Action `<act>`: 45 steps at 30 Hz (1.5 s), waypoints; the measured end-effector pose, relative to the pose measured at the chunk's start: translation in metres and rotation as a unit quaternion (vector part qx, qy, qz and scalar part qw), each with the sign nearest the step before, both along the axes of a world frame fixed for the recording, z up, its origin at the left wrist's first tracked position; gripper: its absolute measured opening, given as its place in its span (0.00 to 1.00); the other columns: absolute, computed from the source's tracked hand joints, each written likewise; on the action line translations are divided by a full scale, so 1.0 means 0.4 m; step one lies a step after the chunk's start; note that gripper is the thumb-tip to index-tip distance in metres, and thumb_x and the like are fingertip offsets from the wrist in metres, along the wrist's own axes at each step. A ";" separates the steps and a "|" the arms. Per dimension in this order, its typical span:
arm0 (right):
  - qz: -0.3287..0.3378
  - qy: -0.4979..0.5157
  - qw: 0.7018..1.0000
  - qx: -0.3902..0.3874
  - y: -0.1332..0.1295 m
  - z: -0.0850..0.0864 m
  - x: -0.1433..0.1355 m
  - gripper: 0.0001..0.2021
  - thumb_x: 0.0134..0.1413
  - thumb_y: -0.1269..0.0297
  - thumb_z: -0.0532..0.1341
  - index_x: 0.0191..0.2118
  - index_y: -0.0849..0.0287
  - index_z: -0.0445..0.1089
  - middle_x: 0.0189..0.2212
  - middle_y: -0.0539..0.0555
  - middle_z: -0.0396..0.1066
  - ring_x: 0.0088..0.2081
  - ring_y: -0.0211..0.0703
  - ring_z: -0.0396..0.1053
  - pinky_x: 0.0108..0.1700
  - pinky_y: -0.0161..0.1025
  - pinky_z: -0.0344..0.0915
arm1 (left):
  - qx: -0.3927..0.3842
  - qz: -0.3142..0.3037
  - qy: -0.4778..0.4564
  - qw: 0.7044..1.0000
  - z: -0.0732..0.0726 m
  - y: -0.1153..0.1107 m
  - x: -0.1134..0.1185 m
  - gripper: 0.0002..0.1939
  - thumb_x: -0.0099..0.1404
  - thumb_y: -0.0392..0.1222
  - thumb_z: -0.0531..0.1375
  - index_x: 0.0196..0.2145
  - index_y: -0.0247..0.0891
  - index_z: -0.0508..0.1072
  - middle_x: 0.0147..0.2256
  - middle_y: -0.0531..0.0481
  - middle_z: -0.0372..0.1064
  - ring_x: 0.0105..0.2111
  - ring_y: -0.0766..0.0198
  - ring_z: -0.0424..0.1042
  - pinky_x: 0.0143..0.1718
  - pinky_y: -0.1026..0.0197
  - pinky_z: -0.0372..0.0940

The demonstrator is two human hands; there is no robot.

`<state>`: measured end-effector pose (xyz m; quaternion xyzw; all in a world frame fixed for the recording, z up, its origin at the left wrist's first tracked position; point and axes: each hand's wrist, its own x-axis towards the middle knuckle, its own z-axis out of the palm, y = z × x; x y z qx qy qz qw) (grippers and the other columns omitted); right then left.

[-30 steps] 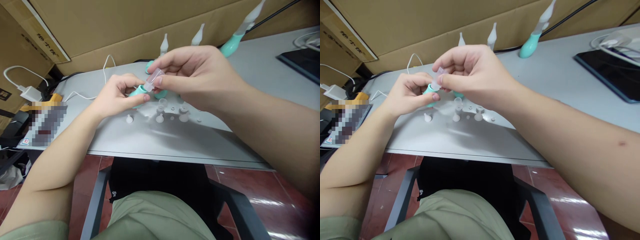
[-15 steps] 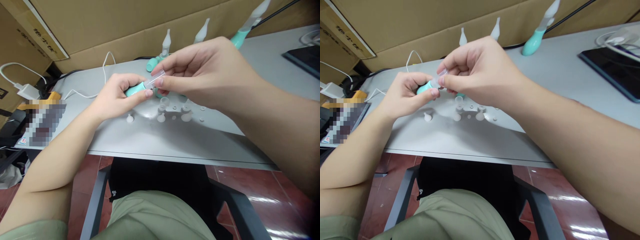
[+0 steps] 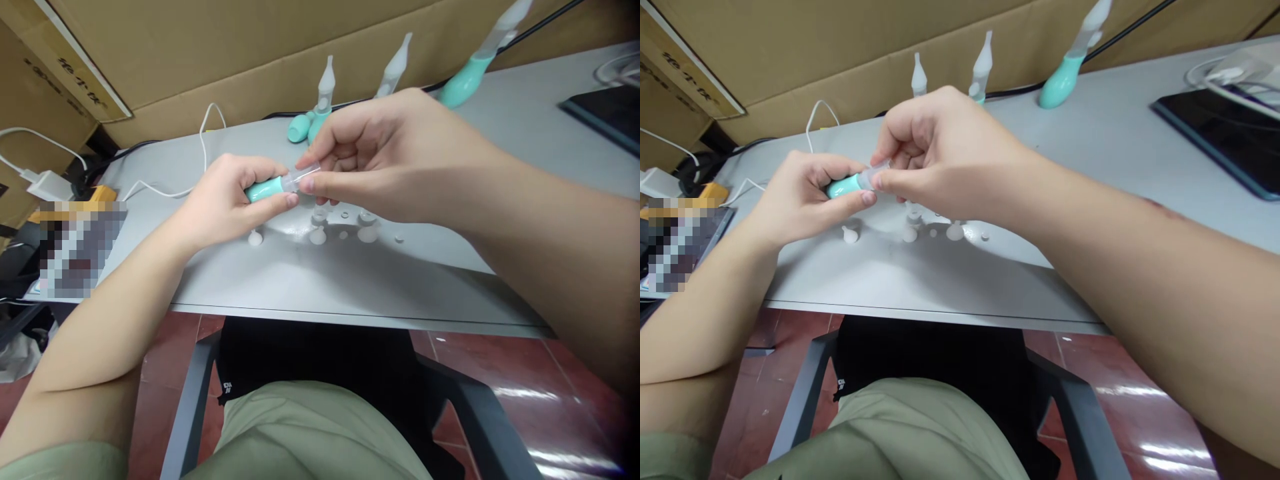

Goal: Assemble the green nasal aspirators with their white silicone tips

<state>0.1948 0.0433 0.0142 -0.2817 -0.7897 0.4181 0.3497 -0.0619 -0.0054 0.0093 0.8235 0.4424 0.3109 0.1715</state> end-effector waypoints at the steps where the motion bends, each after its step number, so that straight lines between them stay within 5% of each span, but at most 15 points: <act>1: 0.003 -0.001 1.000 0.005 0.000 -0.001 0.000 0.11 0.65 0.75 0.79 0.35 0.54 0.83 0.30 0.51 0.83 0.30 0.44 0.76 0.30 0.43 0.67 | -0.002 -0.003 0.000 1.000 0.000 0.000 0.001 0.13 0.77 0.51 0.72 0.39 0.39 0.89 0.27 0.52 0.73 0.27 0.65 0.66 0.27 0.60 0.63; 11: 0.048 -0.008 0.998 0.034 0.009 -0.010 0.008 0.10 0.68 0.76 0.77 0.38 0.55 0.83 0.32 0.50 0.83 0.30 0.39 0.74 0.30 0.41 0.65 | -0.075 -0.015 -0.027 0.997 0.013 -0.005 0.001 0.17 0.78 0.57 0.75 0.41 0.39 0.90 0.29 0.51 0.80 0.25 0.63 0.75 0.26 0.59 0.70; 17: 0.071 -0.016 0.996 0.052 0.027 -0.038 0.009 0.12 0.69 0.74 0.78 0.37 0.53 0.80 0.33 0.48 0.82 0.32 0.40 0.74 0.33 0.42 0.67 | -0.093 -0.023 -0.044 0.994 0.009 -0.004 -0.002 0.12 0.73 0.50 0.77 0.46 0.40 0.94 0.32 0.51 0.84 0.27 0.64 0.74 0.26 0.59 0.67; 23: 0.054 0.006 0.998 0.034 0.023 -0.042 -0.002 0.11 0.67 0.76 0.77 0.38 0.53 0.80 0.36 0.50 0.84 0.36 0.43 0.78 0.36 0.41 0.72 | -0.081 -0.024 -0.051 0.995 0.005 0.000 -0.006 0.19 0.76 0.58 0.79 0.53 0.41 0.93 0.43 0.50 0.90 0.42 0.51 0.88 0.47 0.50 0.86; 27: 0.041 0.047 0.998 -0.020 0.007 -0.035 -0.014 0.11 0.66 0.74 0.80 0.36 0.53 0.81 0.34 0.50 0.84 0.33 0.41 0.78 0.35 0.40 0.74 | -0.074 -0.043 -0.075 0.994 0.006 0.002 -0.003 0.21 0.78 0.60 0.78 0.56 0.42 0.92 0.51 0.47 0.92 0.56 0.43 0.91 0.66 0.45 0.86; 30: 0.054 0.073 0.994 -0.064 0.003 -0.031 -0.019 0.13 0.64 0.70 0.84 0.35 0.54 0.81 0.33 0.50 0.84 0.33 0.40 0.79 0.36 0.39 0.76 | -0.046 -0.060 -0.066 0.995 0.003 0.005 -0.004 0.19 0.79 0.56 0.76 0.57 0.42 0.92 0.52 0.47 0.93 0.59 0.43 0.91 0.70 0.45 0.84; 40: 0.062 0.028 0.998 -0.007 0.014 -0.047 -0.015 0.13 0.68 0.55 0.83 0.38 0.50 0.82 0.36 0.51 0.87 0.37 0.47 0.82 0.38 0.45 0.79 | 0.015 -0.030 0.034 0.999 -0.007 -0.002 -0.013 0.14 0.82 0.52 0.72 0.60 0.50 0.90 0.52 0.52 0.91 0.49 0.49 0.89 0.60 0.45 0.85; 45: 0.056 0.014 0.998 -0.001 0.008 -0.049 -0.021 0.12 0.68 0.60 0.82 0.38 0.52 0.79 0.36 0.52 0.86 0.35 0.45 0.78 0.36 0.44 0.74 | 0.066 0.017 0.084 0.994 -0.021 0.003 -0.031 0.15 0.77 0.52 0.75 0.59 0.56 0.89 0.35 0.52 0.82 0.35 0.54 0.81 0.44 0.50 0.78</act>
